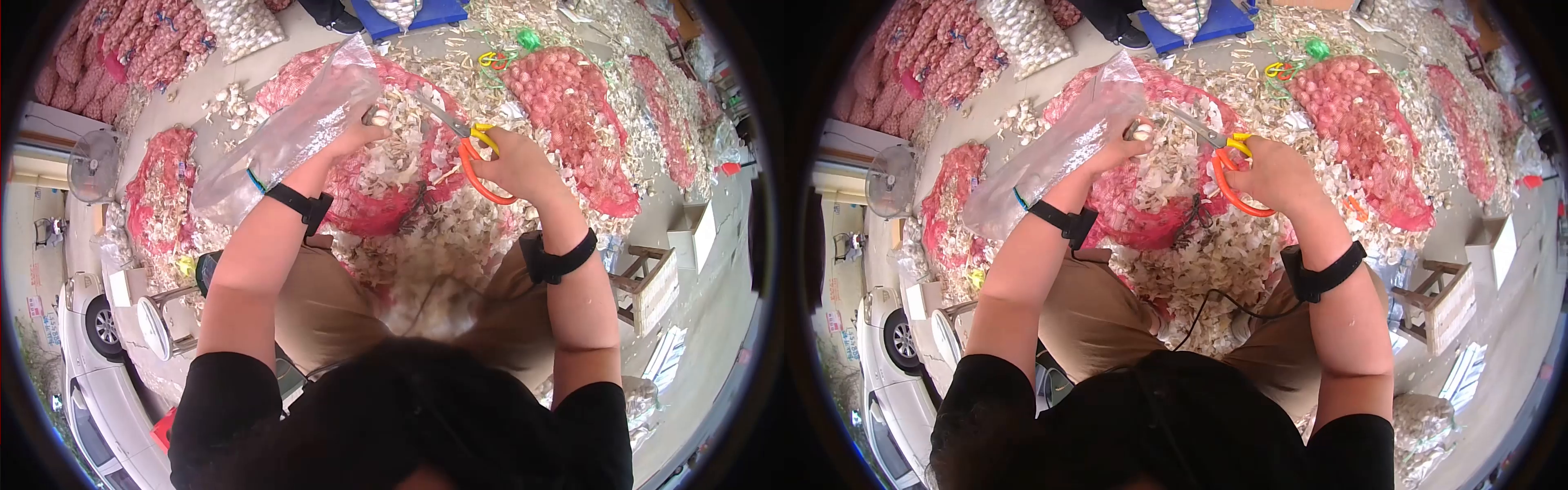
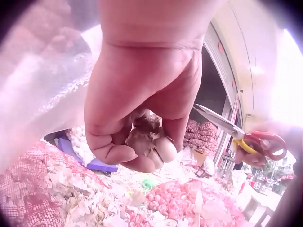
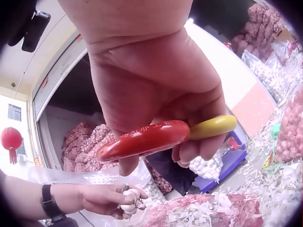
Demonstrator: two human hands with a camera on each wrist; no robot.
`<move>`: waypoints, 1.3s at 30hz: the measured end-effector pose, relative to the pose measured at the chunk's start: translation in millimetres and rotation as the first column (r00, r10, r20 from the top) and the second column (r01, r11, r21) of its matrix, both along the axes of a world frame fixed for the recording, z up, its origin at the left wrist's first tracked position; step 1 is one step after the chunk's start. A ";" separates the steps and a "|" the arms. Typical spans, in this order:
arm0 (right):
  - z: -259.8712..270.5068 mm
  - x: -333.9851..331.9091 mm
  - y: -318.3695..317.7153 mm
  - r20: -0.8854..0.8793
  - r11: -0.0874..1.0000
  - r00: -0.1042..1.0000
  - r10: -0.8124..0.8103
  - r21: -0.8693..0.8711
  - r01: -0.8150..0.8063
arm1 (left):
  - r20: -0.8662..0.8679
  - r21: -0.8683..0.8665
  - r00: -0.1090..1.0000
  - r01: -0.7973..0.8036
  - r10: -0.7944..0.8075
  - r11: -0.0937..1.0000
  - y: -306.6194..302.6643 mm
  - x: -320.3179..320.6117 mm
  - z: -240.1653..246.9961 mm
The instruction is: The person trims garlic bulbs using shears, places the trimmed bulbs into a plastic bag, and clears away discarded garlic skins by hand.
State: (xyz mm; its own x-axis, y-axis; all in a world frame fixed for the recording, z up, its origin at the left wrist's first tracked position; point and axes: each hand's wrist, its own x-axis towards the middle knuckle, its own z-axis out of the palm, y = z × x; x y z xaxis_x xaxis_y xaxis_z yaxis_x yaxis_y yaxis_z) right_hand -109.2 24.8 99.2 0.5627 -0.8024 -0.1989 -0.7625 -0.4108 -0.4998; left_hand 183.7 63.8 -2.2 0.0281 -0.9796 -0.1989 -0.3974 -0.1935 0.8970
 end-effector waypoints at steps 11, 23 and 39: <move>-35.4 6.1 -2.0 -0.147 0.959 0.978 0.148 -0.219 -0.178 | 0.036 -0.126 0.999 0.020 -0.016 0.992 -1.1 9.5 -13.3; -49.2 13.2 -9.0 -0.004 0.993 0.993 0.117 -0.003 -0.117 | -0.150 -0.081 0.988 -0.046 0.034 0.996 -4.4 -13.3 -25.7; -36.3 0.6 -1.0 -0.013 0.974 0.996 0.086 0.214 -0.081 | -0.450 0.093 0.893 0.050 -0.003 0.994 -2.8 -50.9 12.6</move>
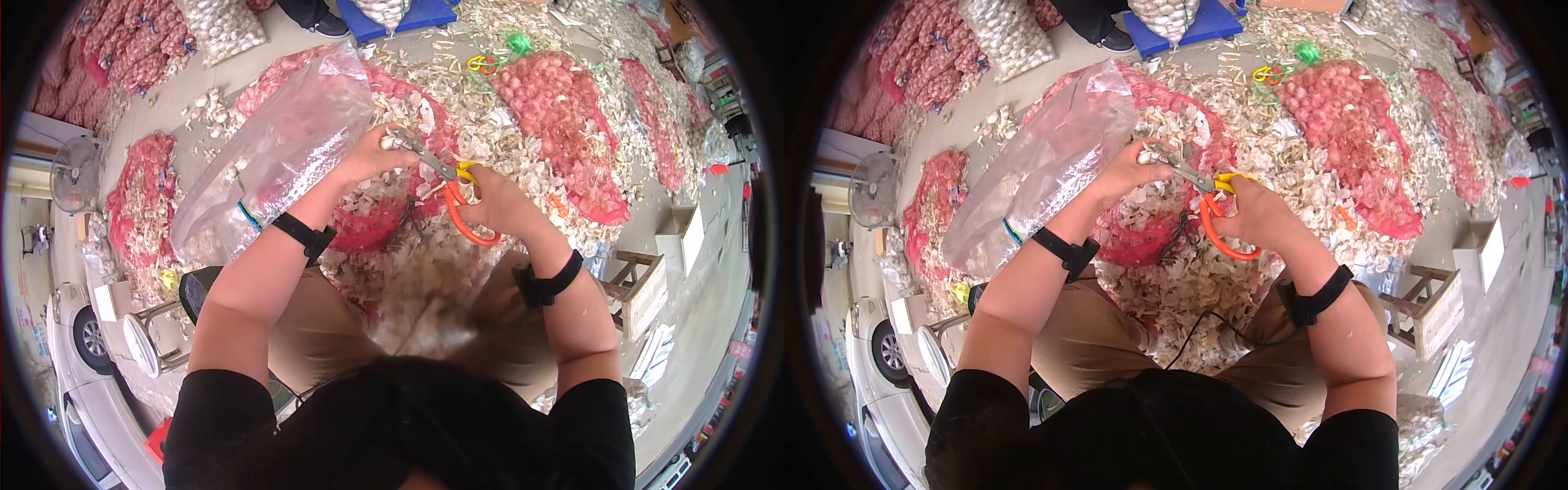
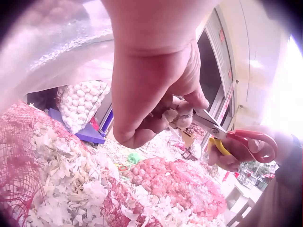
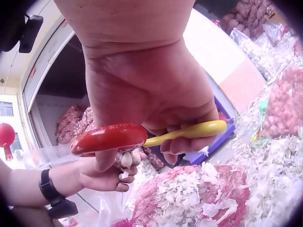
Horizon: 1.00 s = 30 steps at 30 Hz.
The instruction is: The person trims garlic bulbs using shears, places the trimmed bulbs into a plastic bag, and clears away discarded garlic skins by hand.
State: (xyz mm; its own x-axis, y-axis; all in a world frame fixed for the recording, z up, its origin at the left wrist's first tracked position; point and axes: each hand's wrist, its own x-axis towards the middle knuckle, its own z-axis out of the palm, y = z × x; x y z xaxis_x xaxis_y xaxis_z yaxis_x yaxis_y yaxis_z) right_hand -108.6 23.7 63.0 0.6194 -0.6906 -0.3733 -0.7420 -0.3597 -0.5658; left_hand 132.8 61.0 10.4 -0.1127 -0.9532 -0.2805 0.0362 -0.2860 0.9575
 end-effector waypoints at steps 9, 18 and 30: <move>2.9 -0.7 4.2 0.127 0.933 0.988 -0.092 0.358 0.041 | 0.113 -0.001 0.994 0.015 -0.015 1.000 -2.7 -5.4 0.7; -31.6 -5.8 7.4 -0.011 0.984 1.000 0.016 -0.179 -0.018 | 0.479 -0.047 0.877 0.073 -0.042 0.996 -3.3 -18.8 -4.8; -59.2 -8.1 2.6 0.139 0.986 0.984 -0.115 0.133 0.096 | 0.386 -0.054 0.923 0.020 0.002 0.998 -3.9 -22.0 -22.0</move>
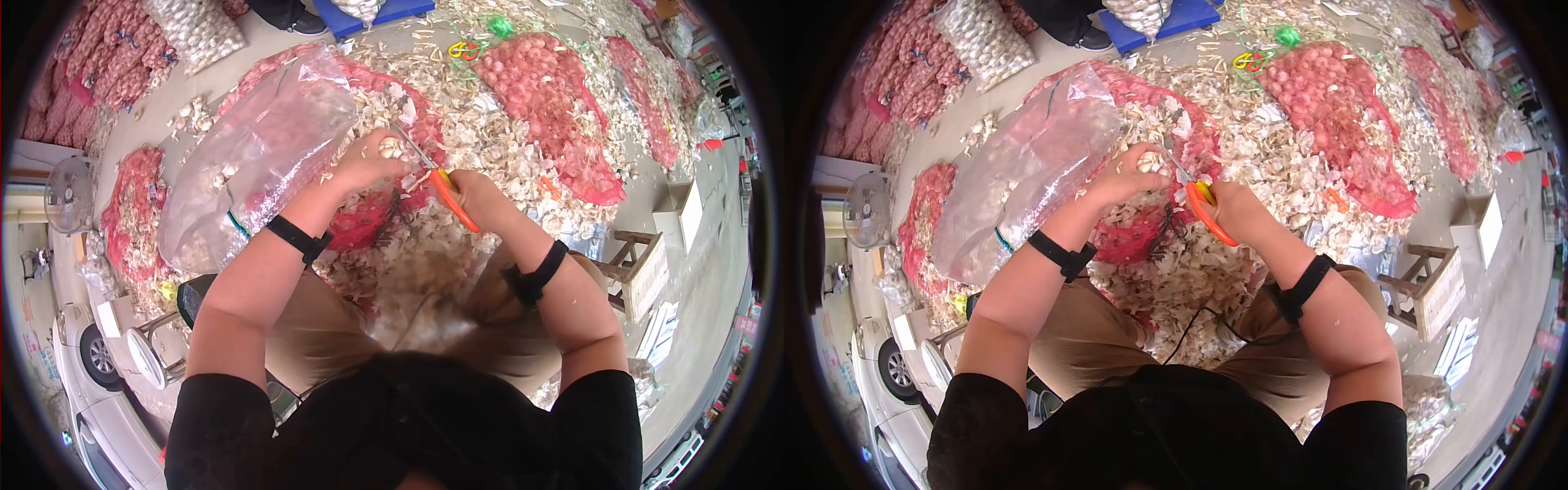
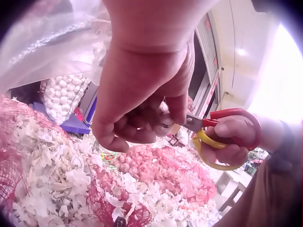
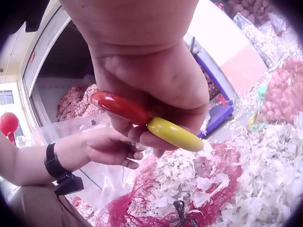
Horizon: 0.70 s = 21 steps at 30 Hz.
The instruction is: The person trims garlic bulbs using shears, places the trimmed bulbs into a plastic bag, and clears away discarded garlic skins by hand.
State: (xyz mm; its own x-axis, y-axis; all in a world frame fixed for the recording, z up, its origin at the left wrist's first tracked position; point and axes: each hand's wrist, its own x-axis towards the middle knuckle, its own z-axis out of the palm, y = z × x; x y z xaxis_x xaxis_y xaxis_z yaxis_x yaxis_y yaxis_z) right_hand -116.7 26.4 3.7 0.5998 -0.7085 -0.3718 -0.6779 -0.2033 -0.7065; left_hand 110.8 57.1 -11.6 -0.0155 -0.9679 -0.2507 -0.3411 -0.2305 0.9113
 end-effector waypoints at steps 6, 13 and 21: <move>12.0 3.2 -4.6 0.223 0.813 0.906 -0.360 0.551 0.188 | 0.107 0.046 0.986 0.125 -0.129 0.991 3.8 -11.1 21.0; 16.9 13.6 -1.4 0.389 0.750 0.780 -0.490 0.644 0.150 | -0.041 -0.175 0.964 0.250 -0.261 0.952 11.3 -30.4 21.9; 7.0 11.1 -5.0 0.483 0.802 0.753 -0.446 0.589 0.097 | -0.450 0.117 0.877 0.245 -0.169 0.962 7.4 -19.9 19.4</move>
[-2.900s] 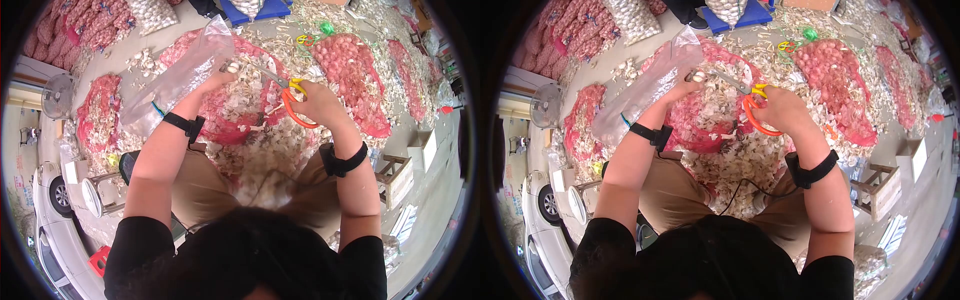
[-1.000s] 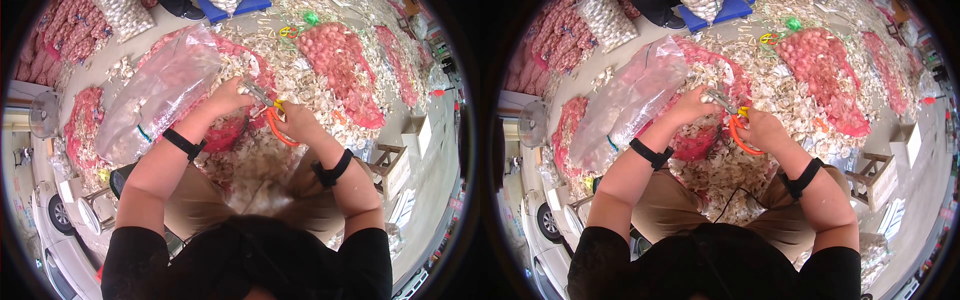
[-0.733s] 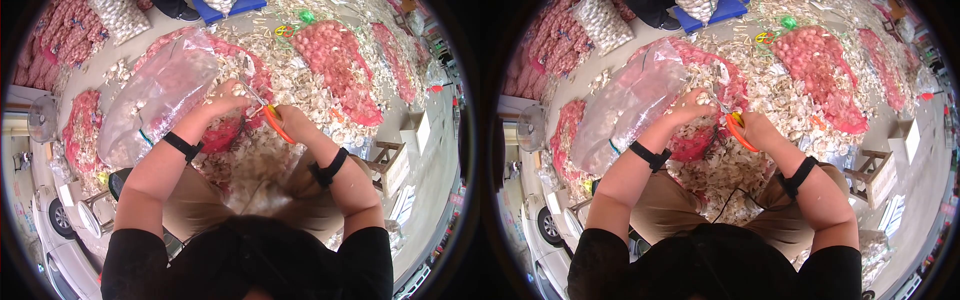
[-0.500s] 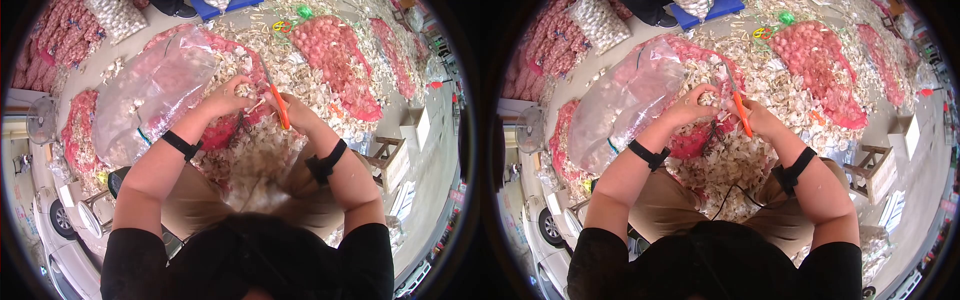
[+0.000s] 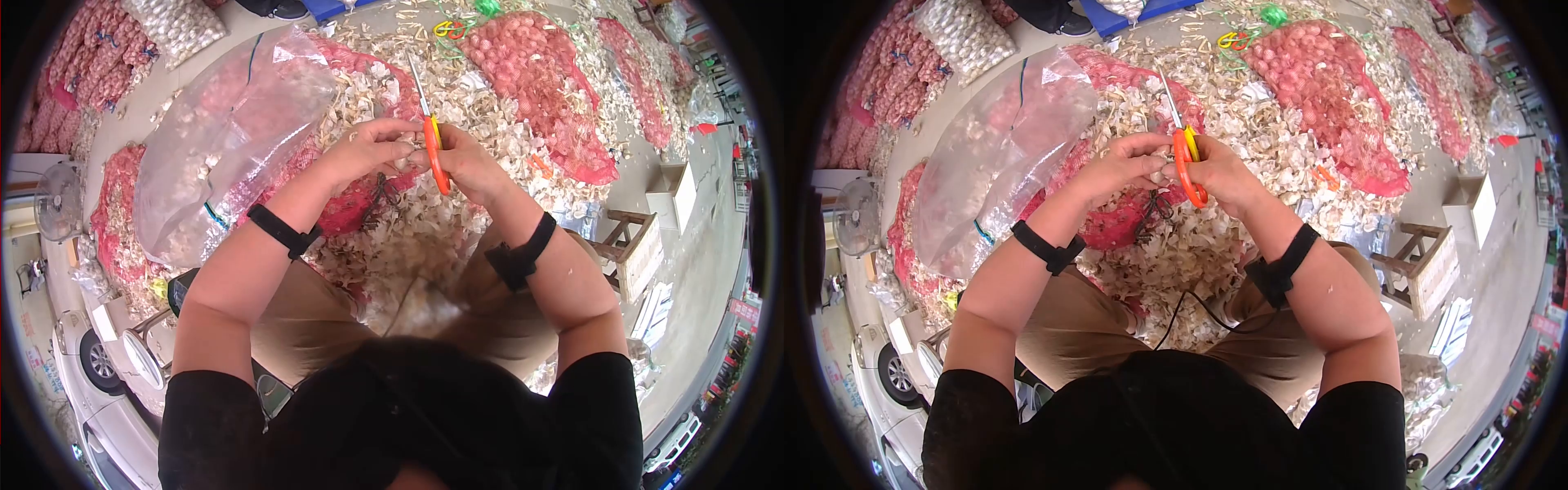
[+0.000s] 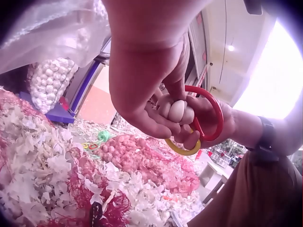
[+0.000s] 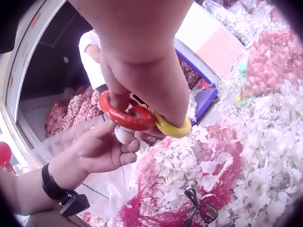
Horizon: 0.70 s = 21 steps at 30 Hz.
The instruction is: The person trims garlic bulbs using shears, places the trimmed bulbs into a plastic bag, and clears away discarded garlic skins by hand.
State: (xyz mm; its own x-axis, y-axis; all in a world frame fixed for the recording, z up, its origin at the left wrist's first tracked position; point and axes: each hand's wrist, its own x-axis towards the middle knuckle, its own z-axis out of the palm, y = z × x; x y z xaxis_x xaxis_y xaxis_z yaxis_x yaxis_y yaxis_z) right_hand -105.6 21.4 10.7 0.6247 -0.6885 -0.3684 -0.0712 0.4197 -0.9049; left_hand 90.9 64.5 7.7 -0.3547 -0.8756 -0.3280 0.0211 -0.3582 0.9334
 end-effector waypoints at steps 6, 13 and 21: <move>2.2 2.4 -2.1 0.001 0.997 1.000 -0.031 0.065 0.031 | 0.074 0.115 0.989 -0.135 0.127 0.984 -3.7 0.3 3.6; 2.4 0.6 -3.7 -0.134 0.991 0.982 -0.136 0.000 0.137 | 0.827 -0.460 0.507 0.361 0.243 0.811 5.0 1.1 -24.9; 3.7 2.9 -0.9 -0.137 0.990 0.990 0.014 -0.137 -0.033 | 0.100 0.126 0.995 -0.028 0.016 0.992 2.1 -9.3 6.8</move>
State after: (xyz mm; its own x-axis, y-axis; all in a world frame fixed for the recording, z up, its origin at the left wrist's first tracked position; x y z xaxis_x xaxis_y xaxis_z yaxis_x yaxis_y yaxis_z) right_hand -102.7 20.5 14.4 0.5925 -0.7245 -0.3523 -0.2052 0.2871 -0.9356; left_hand 81.7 66.6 14.6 -0.2964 -0.8316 -0.4697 -0.0593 -0.4748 0.8781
